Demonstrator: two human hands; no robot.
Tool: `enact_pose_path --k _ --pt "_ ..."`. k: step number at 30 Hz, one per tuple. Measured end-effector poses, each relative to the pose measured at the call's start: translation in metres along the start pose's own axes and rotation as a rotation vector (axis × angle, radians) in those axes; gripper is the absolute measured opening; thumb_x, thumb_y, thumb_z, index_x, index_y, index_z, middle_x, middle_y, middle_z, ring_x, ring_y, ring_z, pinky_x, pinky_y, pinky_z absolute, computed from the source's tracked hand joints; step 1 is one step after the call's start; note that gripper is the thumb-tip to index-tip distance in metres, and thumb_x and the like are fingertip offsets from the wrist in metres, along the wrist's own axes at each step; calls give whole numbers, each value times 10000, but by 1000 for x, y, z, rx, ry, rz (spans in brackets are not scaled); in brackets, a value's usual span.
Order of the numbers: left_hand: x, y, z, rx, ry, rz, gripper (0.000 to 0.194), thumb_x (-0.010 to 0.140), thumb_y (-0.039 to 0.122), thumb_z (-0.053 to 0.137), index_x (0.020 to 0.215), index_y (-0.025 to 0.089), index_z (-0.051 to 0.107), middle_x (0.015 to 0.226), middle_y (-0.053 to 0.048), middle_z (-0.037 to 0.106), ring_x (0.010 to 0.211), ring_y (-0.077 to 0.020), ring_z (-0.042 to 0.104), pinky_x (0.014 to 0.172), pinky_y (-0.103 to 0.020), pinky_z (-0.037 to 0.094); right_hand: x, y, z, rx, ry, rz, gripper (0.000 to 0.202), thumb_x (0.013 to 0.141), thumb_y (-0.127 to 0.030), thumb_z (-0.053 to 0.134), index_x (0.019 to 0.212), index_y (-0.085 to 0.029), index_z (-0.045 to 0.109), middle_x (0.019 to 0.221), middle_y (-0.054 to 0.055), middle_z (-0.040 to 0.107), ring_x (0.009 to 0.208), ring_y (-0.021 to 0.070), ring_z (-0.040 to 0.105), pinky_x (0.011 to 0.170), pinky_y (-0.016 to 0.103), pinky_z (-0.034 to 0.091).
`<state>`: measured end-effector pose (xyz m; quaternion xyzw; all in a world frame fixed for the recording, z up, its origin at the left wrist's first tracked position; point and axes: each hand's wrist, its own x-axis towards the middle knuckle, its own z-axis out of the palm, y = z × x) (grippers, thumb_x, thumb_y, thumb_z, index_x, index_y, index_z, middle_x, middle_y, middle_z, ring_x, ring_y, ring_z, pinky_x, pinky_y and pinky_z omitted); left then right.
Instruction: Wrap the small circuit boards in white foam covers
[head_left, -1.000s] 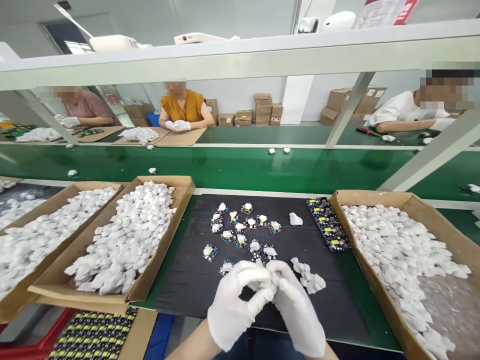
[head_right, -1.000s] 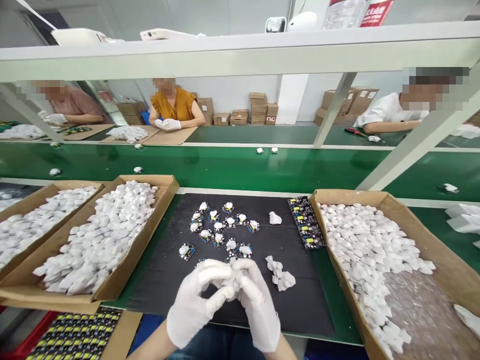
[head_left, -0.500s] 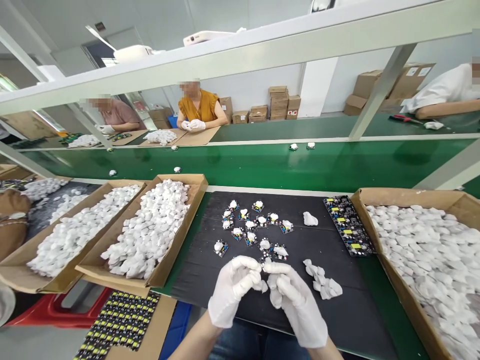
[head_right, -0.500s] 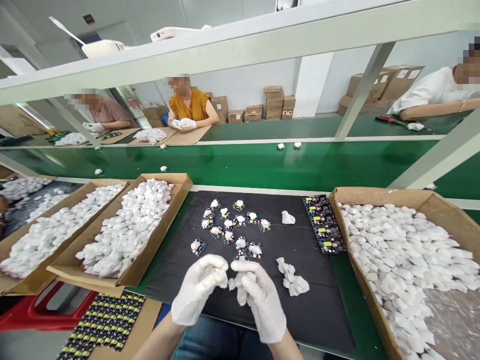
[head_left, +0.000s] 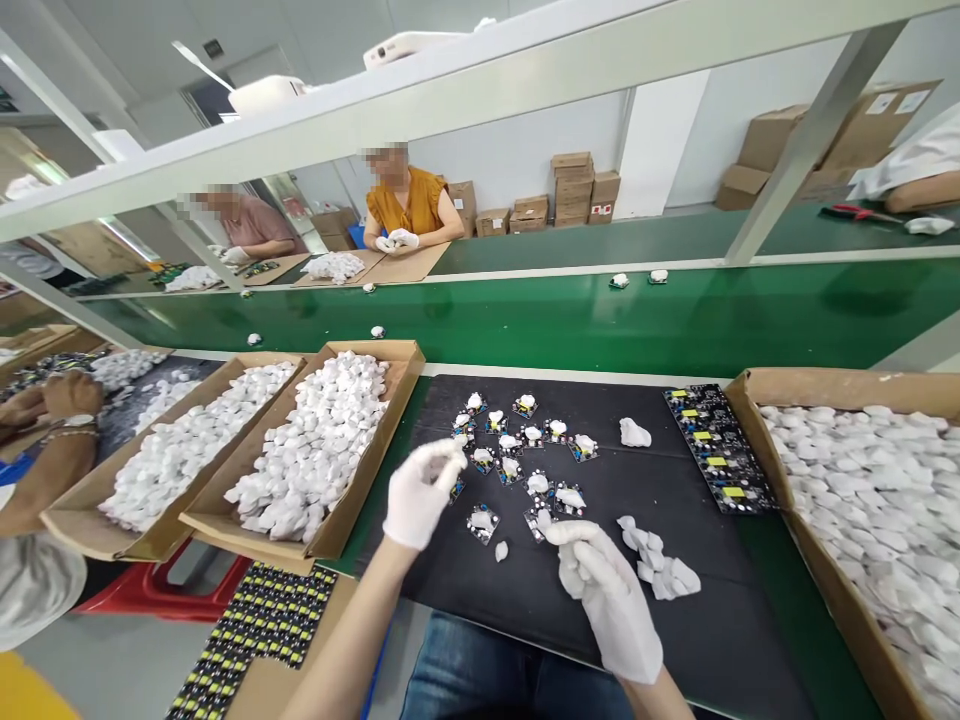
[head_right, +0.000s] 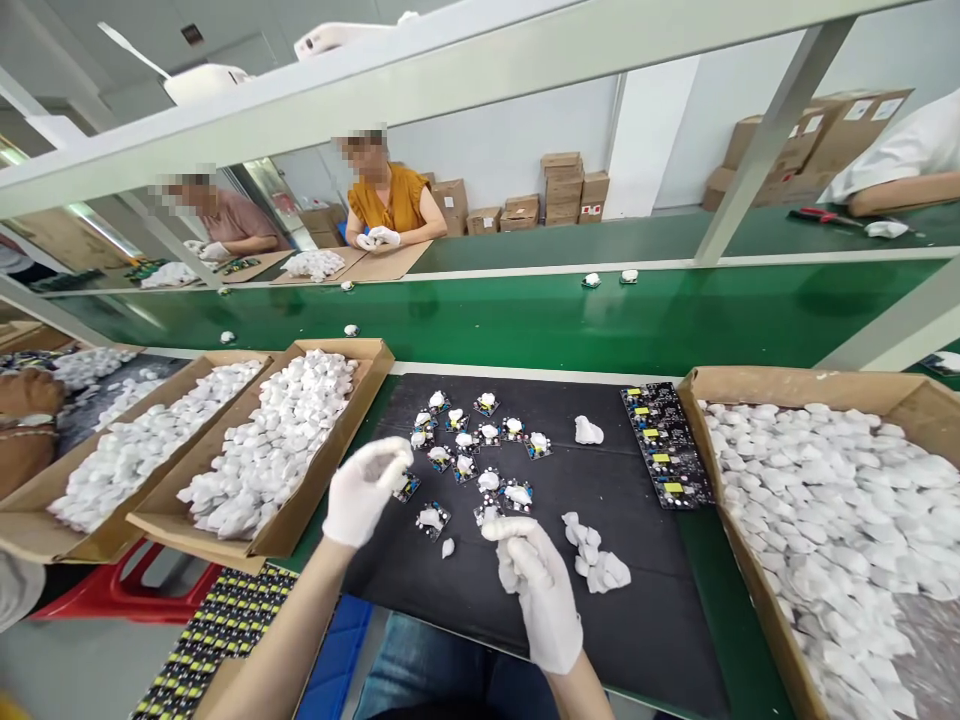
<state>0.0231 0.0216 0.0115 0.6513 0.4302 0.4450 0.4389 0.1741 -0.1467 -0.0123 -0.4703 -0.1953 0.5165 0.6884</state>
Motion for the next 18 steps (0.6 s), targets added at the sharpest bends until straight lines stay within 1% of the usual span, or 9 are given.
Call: enact_pose_path --k 1,4,7,11,14,18 --pt "15 -3 -3 69 22 6 158 704 258 671 832 166 672 829 -46 708 741 -158 676 749 -290 567 1 -1 1 1 0 11 265 771 -418 615 859 -172 663 605 -34 379 546 110 293 509 258 211" --pt "53 -9 -3 320 12 58 113 719 190 636 817 157 682 895 -55 701 784 -156 684 785 -291 571 4 -3 4 5 13 35 256 747 -411 647 840 -174 674 626 -17 420 561 120 322 512 256 232" --pt "75 -14 4 407 -12 82 103 702 114 631 769 162 693 913 -47 694 803 -153 682 794 -285 571 4 -4 4 29 19 33 268 742 -424 654 827 -172 687 620 -18 413 553 117 317 505 254 237" --pt "84 -21 8 498 -30 100 139 703 92 635 754 199 708 839 -16 708 767 -159 679 808 -313 565 3 -6 4 62 27 23 270 744 -428 655 826 -174 695 601 -24 401 535 111 305 496 254 234" --pt "85 -26 6 556 -48 128 138 722 113 638 764 217 719 863 -15 720 846 -186 676 871 -341 539 4 -6 4 68 26 37 247 749 -406 658 826 -175 695 616 -16 428 544 113 319 502 255 232" --pt "85 -30 5 593 -96 167 154 743 113 621 768 219 729 910 -33 724 906 -205 668 926 -356 514 6 -7 5 72 23 55 234 753 -398 654 822 -179 698 603 -21 413 541 111 305 510 256 227"
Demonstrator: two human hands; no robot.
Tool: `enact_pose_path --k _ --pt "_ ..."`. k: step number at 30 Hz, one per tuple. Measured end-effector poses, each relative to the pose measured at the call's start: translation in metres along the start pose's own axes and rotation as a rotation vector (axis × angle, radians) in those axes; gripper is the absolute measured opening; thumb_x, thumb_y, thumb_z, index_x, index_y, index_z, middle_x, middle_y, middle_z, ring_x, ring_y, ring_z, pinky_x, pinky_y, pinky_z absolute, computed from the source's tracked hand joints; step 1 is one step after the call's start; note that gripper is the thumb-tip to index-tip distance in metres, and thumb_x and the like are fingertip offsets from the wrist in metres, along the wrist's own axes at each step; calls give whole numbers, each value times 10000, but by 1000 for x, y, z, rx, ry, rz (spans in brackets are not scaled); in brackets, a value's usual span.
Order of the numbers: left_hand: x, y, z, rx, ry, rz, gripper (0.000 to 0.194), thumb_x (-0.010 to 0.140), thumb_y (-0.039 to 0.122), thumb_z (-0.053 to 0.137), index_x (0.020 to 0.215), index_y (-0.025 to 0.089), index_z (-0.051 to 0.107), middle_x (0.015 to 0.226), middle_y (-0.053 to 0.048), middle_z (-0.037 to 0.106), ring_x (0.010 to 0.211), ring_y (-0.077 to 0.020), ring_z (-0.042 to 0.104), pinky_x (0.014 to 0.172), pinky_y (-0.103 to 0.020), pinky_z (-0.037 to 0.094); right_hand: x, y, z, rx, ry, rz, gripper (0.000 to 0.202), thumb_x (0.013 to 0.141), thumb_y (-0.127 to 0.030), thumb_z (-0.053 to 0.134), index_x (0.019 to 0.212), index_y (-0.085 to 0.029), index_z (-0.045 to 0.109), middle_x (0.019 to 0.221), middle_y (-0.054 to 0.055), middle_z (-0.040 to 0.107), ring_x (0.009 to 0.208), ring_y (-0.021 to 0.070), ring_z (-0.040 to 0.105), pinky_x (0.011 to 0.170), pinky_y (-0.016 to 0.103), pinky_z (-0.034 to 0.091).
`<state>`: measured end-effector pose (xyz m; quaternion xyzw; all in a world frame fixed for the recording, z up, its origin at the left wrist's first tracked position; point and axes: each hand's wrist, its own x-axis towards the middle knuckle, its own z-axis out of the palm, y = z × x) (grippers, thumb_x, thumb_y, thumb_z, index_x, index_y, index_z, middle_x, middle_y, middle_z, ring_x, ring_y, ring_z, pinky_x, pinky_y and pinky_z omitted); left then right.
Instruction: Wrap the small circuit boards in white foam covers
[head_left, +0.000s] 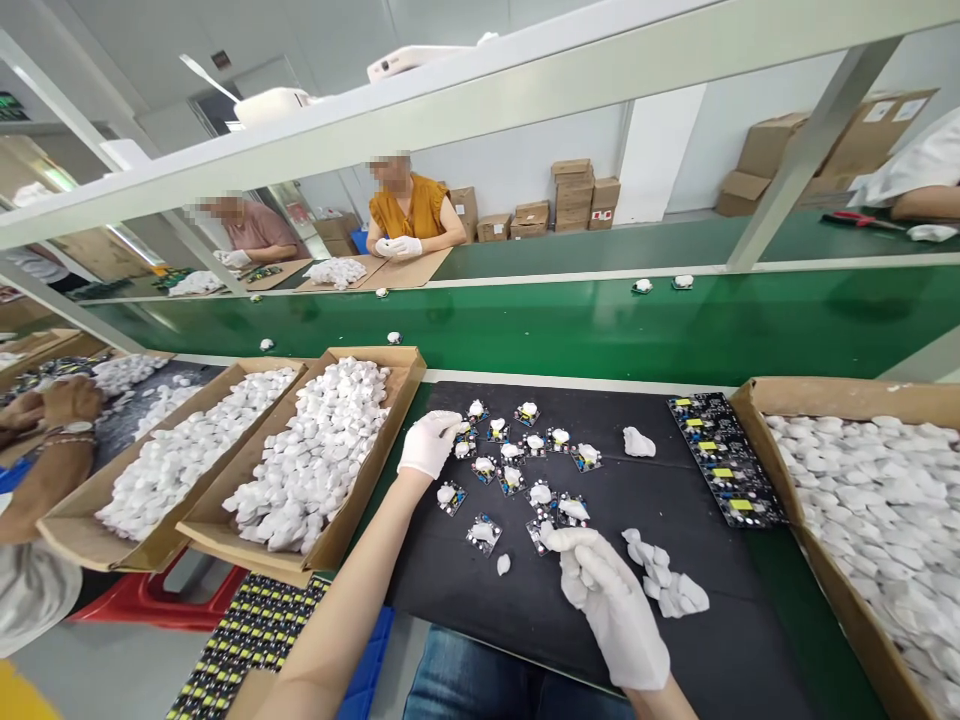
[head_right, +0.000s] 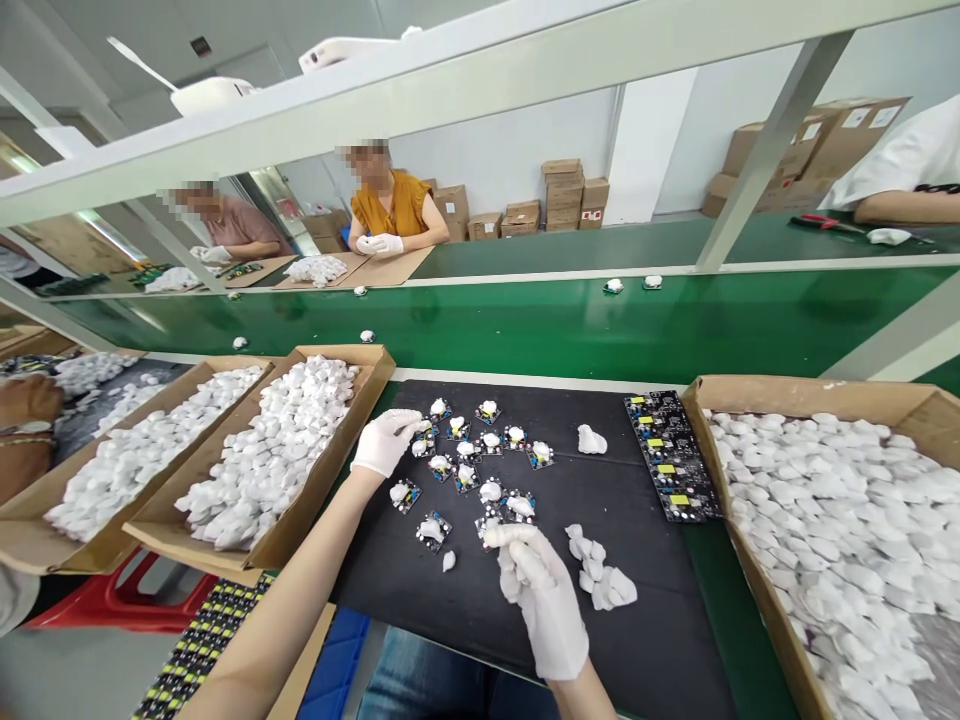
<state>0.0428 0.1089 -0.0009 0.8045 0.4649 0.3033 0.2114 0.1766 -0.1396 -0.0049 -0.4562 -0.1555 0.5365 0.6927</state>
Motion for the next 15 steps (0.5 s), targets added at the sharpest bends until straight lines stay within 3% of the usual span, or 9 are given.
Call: enact_pose_path --k 4,9,12,15 --pt "-3 -4 2 -7 -37 30 185 769 112 592 856 204 726 1012 -52 710 998 -208 648 983 -348 479 1 -1 0 9 7 17 235 731 -400 673 811 -181 703 602 -21 413 538 110 300 509 255 227" --pt "-5 -15 -3 -125 -67 -37 409 829 93 472 1220 169 562 1080 -72 691 1004 -159 654 938 -298 509 2 -2 -1 18 25 23 246 718 -406 682 803 -177 713 602 -16 400 545 120 301 504 259 240" --pt "-8 -13 -13 -150 29 -122 426 815 107 482 1235 150 540 1161 -109 644 951 -164 666 895 -306 532 3 -1 -3 27 18 21 248 726 -408 675 816 -181 717 613 -15 398 553 121 305 503 257 252" --pt "-26 4 -22 -61 169 -27 331 819 164 501 1132 176 608 1117 -101 646 877 -173 662 839 -329 549 4 1 -5 50 -1 4 276 747 -416 644 901 -198 714 640 -14 424 550 118 324 514 260 289"
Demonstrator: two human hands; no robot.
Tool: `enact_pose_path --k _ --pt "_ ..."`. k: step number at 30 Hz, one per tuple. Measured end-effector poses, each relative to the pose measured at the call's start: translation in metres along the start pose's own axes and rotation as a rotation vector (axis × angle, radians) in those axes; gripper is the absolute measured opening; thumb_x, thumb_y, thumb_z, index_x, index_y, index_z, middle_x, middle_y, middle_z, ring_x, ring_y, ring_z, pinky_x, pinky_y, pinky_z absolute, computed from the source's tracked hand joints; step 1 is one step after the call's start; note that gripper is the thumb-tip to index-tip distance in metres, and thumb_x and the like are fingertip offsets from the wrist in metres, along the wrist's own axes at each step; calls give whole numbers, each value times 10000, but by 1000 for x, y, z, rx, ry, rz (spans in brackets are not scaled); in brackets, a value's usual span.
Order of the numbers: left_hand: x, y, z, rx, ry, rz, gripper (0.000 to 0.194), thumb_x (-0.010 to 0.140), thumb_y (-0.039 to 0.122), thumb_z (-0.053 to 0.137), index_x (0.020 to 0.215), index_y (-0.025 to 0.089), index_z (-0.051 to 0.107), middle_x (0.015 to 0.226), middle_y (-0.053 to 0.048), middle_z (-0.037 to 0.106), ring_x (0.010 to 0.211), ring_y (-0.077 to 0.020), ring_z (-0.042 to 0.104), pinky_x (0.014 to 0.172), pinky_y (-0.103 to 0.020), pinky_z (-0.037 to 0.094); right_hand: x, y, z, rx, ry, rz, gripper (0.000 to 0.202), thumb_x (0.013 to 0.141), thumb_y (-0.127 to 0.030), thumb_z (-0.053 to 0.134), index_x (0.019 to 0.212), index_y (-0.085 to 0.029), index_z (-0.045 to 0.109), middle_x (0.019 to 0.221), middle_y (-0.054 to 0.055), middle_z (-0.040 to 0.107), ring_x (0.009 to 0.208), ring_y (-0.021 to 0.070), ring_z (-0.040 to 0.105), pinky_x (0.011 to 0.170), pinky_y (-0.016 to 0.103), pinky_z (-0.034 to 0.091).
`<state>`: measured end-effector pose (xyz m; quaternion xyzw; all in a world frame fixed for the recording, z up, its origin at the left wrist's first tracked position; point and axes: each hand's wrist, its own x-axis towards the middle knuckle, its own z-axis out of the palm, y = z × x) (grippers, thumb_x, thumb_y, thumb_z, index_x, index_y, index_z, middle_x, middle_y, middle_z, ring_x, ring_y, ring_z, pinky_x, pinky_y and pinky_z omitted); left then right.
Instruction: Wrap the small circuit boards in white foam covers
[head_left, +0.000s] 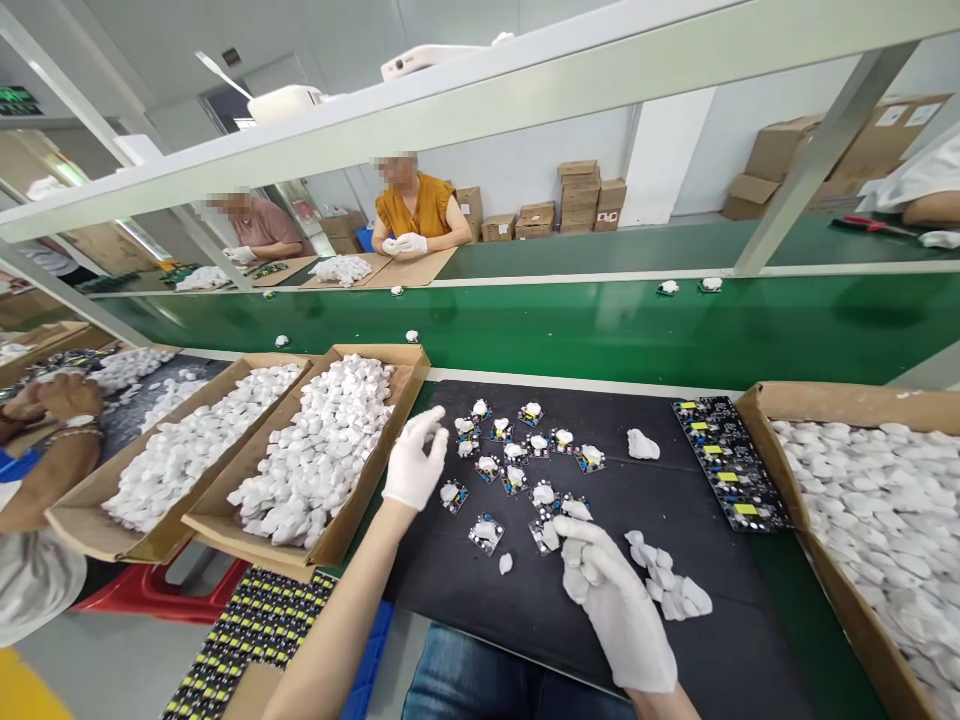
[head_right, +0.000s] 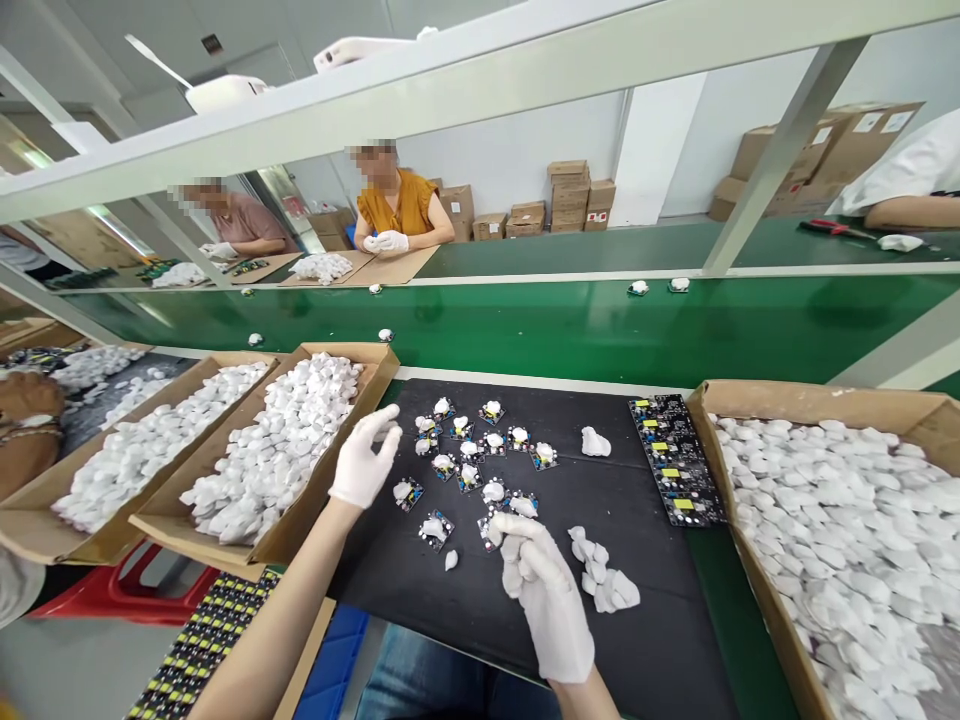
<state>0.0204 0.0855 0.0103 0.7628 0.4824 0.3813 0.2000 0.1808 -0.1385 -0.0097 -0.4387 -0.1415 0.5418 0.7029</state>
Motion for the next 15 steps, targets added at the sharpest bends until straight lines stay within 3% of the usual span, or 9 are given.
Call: enact_pose_path --k 2,4,8,11,15 --pt "-21 19 -5 0 -28 155 281 836 210 511 1089 200 631 1058 -82 663 915 -185 646 852 -335 535 -1 3 -1 5 -36 -4 342 744 -404 635 1032 -225 679 661 -17 457 538 114 344 530 265 314" --pt "-45 41 -8 -45 -137 340 246 838 215 539 1059 227 646 1023 -66 678 970 -194 629 885 -338 509 -3 5 0 -20 -84 -18 472 727 -394 643 1174 -249 602 685 -22 487 531 111 355 538 264 326" --pt "-83 82 -8 -205 -596 615 300 826 156 545 1100 249 623 1039 -72 671 958 -197 623 861 -325 480 -6 9 3 -136 -160 -59 669 741 -386 638 1358 -259 412 671 -39 477 549 127 361 548 259 346" --pt "-92 95 -2 -269 -799 645 232 812 123 527 947 254 664 913 -55 687 849 -191 633 802 -307 467 -5 12 3 -232 -219 -74 753 748 -383 649 1413 -250 322 697 -33 506 565 140 390 562 270 388" --pt "-95 92 4 -289 -795 564 151 792 129 542 842 236 637 816 -31 674 737 -164 611 754 -289 448 -3 18 -1 -295 -284 -59 806 749 -424 642 1441 -246 267 973 39 601 628 158 478 625 304 451"
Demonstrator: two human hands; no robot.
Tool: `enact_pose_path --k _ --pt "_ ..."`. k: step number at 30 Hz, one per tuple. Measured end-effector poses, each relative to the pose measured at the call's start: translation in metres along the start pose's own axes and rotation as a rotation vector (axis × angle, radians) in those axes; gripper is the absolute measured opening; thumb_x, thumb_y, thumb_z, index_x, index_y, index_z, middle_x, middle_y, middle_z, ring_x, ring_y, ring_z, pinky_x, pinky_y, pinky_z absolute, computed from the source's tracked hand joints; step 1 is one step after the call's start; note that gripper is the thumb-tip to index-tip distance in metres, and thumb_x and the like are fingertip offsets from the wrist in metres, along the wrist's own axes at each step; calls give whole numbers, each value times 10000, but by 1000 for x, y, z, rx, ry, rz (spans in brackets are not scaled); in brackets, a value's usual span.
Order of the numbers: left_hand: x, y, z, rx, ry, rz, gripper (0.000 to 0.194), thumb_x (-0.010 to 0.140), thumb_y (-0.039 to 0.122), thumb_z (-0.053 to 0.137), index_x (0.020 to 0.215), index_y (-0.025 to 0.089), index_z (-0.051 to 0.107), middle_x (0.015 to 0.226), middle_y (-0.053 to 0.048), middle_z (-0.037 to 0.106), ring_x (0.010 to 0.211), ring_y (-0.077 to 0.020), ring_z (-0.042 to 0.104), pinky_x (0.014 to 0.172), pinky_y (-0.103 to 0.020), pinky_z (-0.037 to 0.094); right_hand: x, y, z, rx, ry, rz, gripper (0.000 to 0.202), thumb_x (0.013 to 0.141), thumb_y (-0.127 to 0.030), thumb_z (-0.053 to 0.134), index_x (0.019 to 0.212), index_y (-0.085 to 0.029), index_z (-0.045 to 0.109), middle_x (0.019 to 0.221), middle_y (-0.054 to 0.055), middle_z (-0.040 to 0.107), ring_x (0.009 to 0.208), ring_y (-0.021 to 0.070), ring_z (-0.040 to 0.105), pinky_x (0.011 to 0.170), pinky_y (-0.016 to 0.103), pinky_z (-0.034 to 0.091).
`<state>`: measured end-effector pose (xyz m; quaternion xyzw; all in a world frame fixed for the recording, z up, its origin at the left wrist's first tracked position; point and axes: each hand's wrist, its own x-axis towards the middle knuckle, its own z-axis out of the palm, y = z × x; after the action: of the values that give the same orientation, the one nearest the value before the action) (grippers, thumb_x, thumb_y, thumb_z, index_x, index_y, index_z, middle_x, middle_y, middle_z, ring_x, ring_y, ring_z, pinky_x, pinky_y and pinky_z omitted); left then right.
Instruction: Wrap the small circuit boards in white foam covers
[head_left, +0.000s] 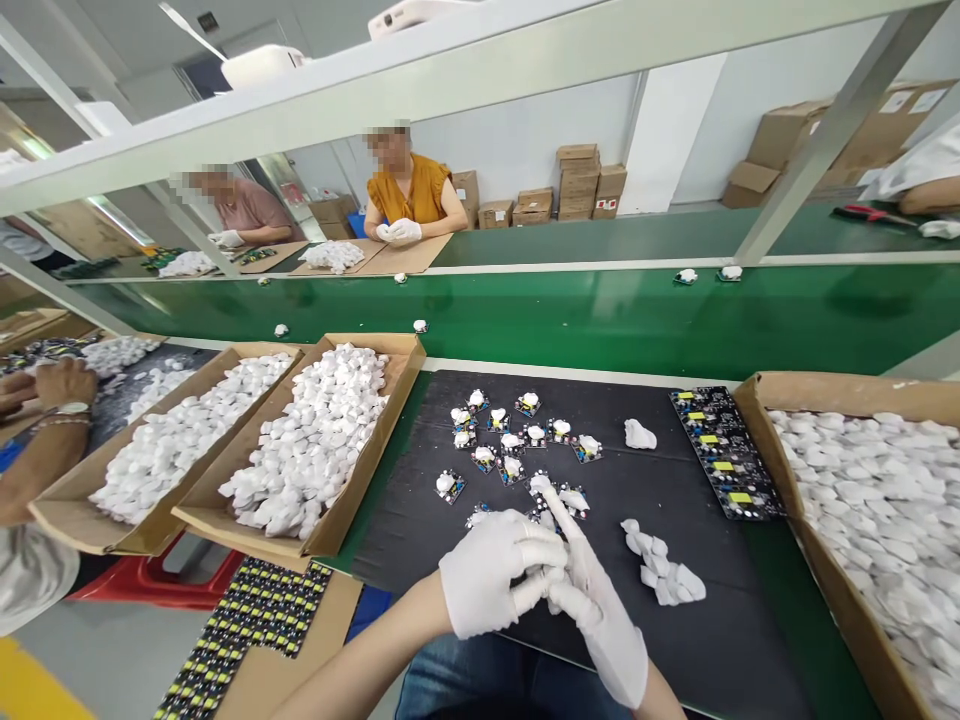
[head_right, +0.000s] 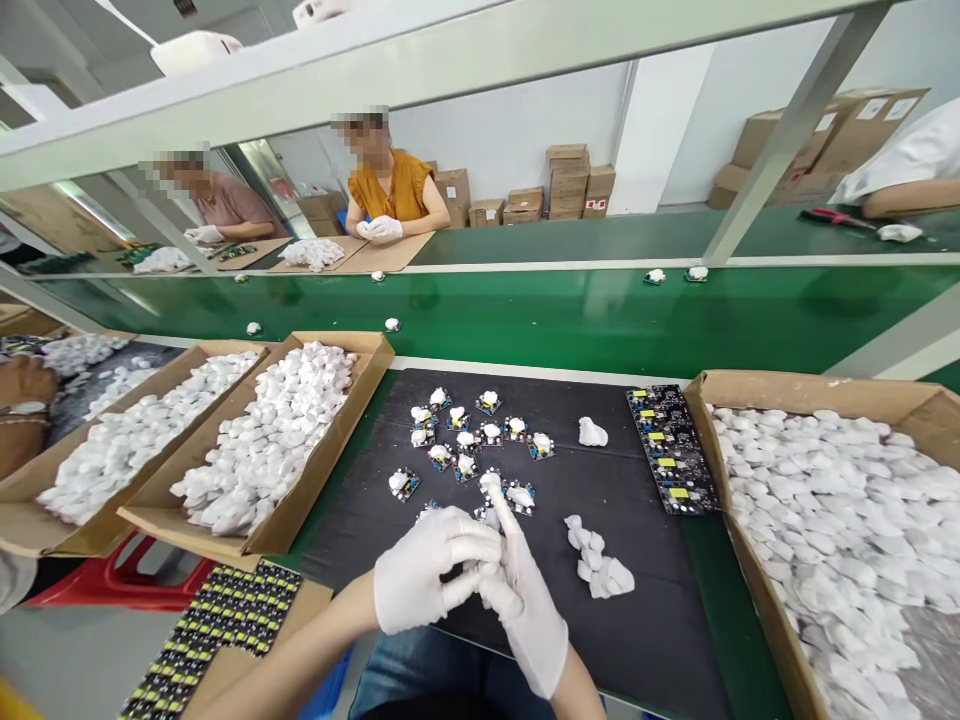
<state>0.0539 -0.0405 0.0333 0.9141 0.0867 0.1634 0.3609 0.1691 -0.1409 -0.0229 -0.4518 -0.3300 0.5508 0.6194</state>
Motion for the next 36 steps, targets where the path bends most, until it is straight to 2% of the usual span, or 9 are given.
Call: enact_pose_path --k 5,10,14,19,22,26,30,32,36 --pt "-13 -8 7 33 165 0 116 745 138 565 838 207 565 917 -46 652 662 -121 569 716 -282 449 -2 -2 1 18 -44 -3 650 770 -393 643 1369 -286 413 1248 71 528 1026 224 524 989 393 354" --pt "-22 -11 15 62 315 -19 160 697 136 613 820 201 532 910 -58 627 806 -164 602 741 -294 470 -5 -10 5 -11 -4 35 616 781 -375 655 1350 -270 444 907 29 628 861 204 563 920 402 411" --pt "-24 -10 15 16 383 -49 147 724 147 617 830 201 531 940 -69 625 859 -175 612 752 -297 478 -6 -11 5 19 -7 26 635 770 -393 667 1348 -238 456 895 48 651 826 209 581 858 392 449" --pt "-22 -12 10 105 165 23 253 765 150 579 995 244 621 1026 -77 657 871 -195 623 766 -321 454 -5 -16 8 17 31 53 529 771 -359 679 1274 -270 539 1129 90 640 927 221 593 901 391 450" --pt "-22 -11 11 197 102 56 253 787 134 552 980 261 657 918 -57 696 750 -182 623 702 -321 435 -4 -17 8 10 -7 36 512 776 -373 673 1260 -263 547 1094 96 662 914 223 604 899 392 456" --pt "-27 -9 12 113 424 21 227 781 85 556 940 230 627 856 -43 687 773 -164 634 716 -303 485 -5 -11 5 -10 51 15 514 791 -394 649 1264 -225 539 904 68 679 700 184 589 761 371 497" --pt "-39 -25 2 92 752 -229 201 802 135 580 991 202 599 849 -26 684 728 -140 649 704 -279 533 -5 -4 1 -7 157 22 446 818 -376 618 1231 -215 564 898 66 671 623 151 548 688 335 484" --pt "-46 -41 -7 200 825 -352 177 807 173 595 983 189 604 863 -28 700 685 -133 652 667 -269 543 -5 -3 1 4 173 30 419 816 -368 623 1206 -223 580 916 63 673 635 147 546 700 326 477" --pt "-57 -70 -23 567 776 -292 80 795 213 633 871 190 647 863 -44 712 798 -188 663 737 -331 538 -5 -4 1 -3 170 57 395 813 -369 628 1181 -229 594 914 55 677 642 144 543 711 317 470"
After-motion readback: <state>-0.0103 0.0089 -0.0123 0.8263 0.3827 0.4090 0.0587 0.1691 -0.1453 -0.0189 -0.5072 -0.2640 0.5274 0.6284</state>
